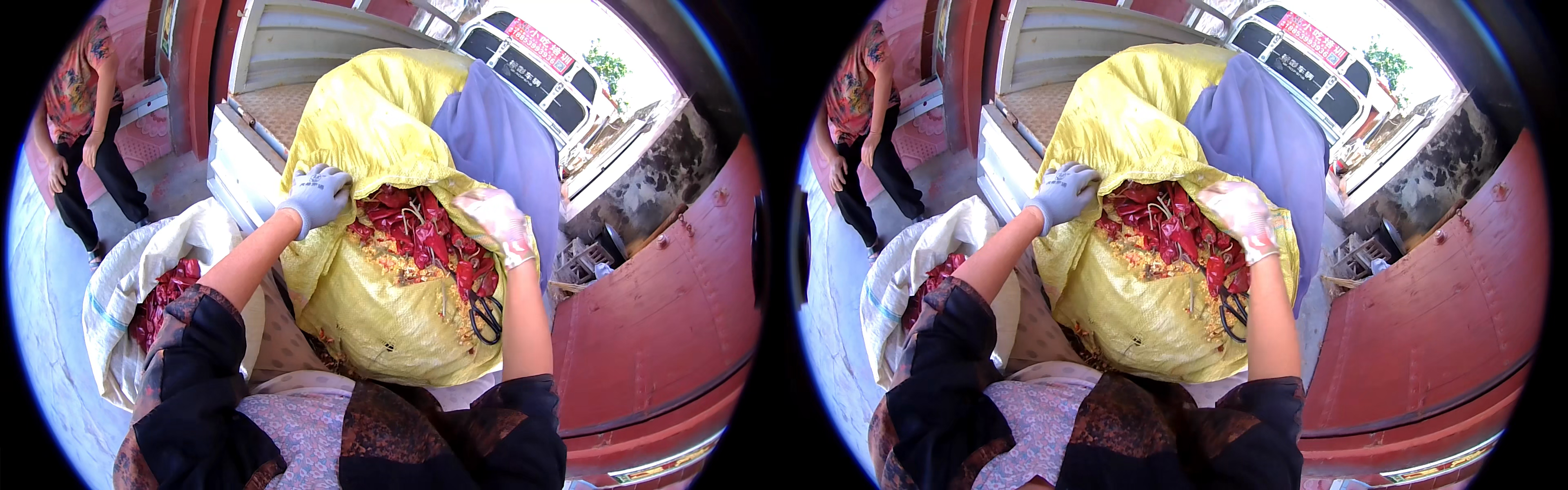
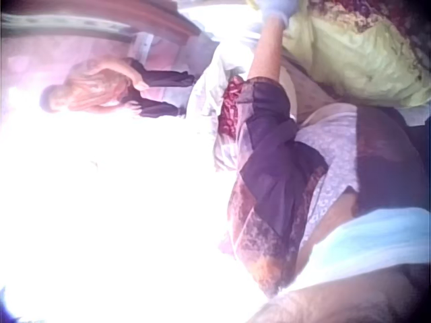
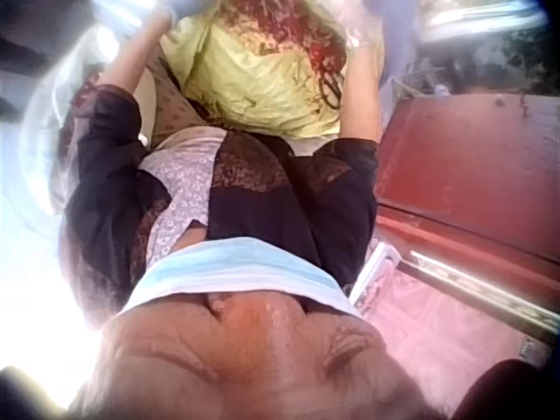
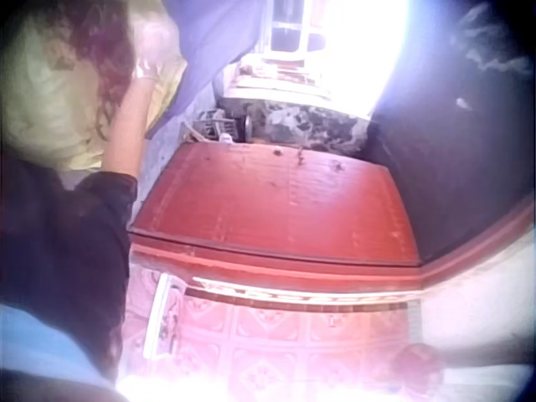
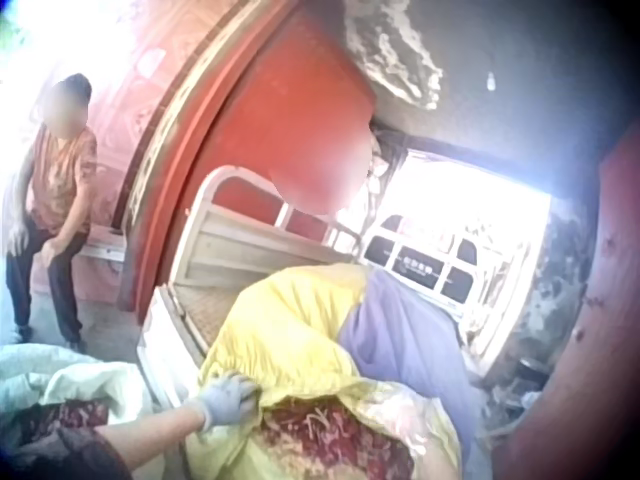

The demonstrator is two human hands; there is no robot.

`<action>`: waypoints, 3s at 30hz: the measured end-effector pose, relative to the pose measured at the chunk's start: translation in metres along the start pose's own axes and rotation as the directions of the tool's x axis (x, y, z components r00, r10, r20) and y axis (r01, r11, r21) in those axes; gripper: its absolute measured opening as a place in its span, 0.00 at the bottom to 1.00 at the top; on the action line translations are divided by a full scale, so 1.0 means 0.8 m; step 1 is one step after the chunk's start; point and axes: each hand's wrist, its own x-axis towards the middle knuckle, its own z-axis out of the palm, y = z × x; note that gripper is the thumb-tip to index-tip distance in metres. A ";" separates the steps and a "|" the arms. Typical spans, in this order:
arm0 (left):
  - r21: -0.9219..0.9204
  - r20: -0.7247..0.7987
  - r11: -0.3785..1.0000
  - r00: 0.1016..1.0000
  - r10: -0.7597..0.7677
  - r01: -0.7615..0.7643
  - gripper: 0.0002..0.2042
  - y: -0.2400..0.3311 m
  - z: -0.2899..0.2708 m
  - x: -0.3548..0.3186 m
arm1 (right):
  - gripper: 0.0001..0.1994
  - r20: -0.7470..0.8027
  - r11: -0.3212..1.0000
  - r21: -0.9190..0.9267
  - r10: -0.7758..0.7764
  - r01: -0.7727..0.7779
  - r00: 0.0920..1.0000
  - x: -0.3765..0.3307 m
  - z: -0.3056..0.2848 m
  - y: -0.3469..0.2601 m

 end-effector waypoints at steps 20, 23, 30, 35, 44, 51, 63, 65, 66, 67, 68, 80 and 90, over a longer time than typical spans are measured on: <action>-0.919 0.194 0.374 0.969 0.150 0.126 0.23 0.120 -0.011 -0.082 | 0.11 0.086 0.643 0.628 0.502 -0.438 0.860 -0.051 0.000 -0.098; -0.953 0.146 0.294 0.965 0.220 0.077 0.21 0.130 -0.013 -0.079 | 0.12 0.111 0.501 0.786 0.463 -0.363 0.879 -0.070 0.015 -0.129; -0.975 0.085 0.218 0.984 0.157 0.049 0.16 0.132 0.009 -0.095 | 0.05 -0.234 0.588 0.807 0.388 -0.044 0.891 -0.084 0.066 -0.152; -0.983 0.130 0.153 0.980 0.153 0.107 0.14 0.135 0.011 -0.108 | 0.04 -0.302 0.635 0.772 0.352 0.011 0.886 -0.097 0.077 -0.165; -0.927 0.105 0.374 0.971 0.215 0.017 0.12 0.126 0.013 -0.110 | 0.05 -0.250 0.488 0.872 0.482 -0.021 0.840 -0.108 0.087 -0.172; -0.990 0.134 -0.026 0.978 0.159 0.140 0.11 0.137 0.023 -0.116 | 0.09 0.152 -0.053 0.987 0.588 -0.150 0.794 -0.110 0.084 -0.172; -0.994 0.093 -0.021 0.954 0.285 0.103 0.14 0.131 0.032 -0.113 | 0.10 0.124 -0.146 0.988 0.594 -0.045 0.795 -0.113 0.096 -0.173; -0.972 0.156 -0.133 0.954 0.255 0.194 0.10 0.135 0.018 -0.116 | 0.08 0.073 -0.030 0.997 0.617 -0.069 0.784 -0.113 0.092 -0.171; -0.953 0.188 -0.190 0.952 0.241 0.237 0.09 0.138 0.009 -0.118 | 0.07 0.047 0.028 0.996 0.625 -0.083 0.779 -0.113 0.090 -0.172; -0.962 0.204 -0.140 0.956 0.211 0.236 0.10 0.138 0.010 -0.116 | 0.05 0.018 0.057 0.996 0.651 -0.072 0.759 -0.113 0.091 -0.178; -0.967 0.218 -0.088 0.959 0.180 0.237 0.11 0.137 0.011 -0.111 | 0.05 -0.028 0.147 0.985 0.653 -0.091 0.756 -0.112 0.092 -0.181; -0.965 0.264 0.049 0.944 0.200 0.259 0.06 0.137 0.006 -0.105 | 0.04 -0.356 0.468 0.881 0.559 0.070 0.749 -0.106 0.105 -0.175; -0.964 0.264 0.082 0.934 0.240 0.251 0.06 0.131 0.007 -0.112 | 0.08 0.140 -0.074 0.990 0.607 -0.119 0.782 -0.111 0.081 -0.184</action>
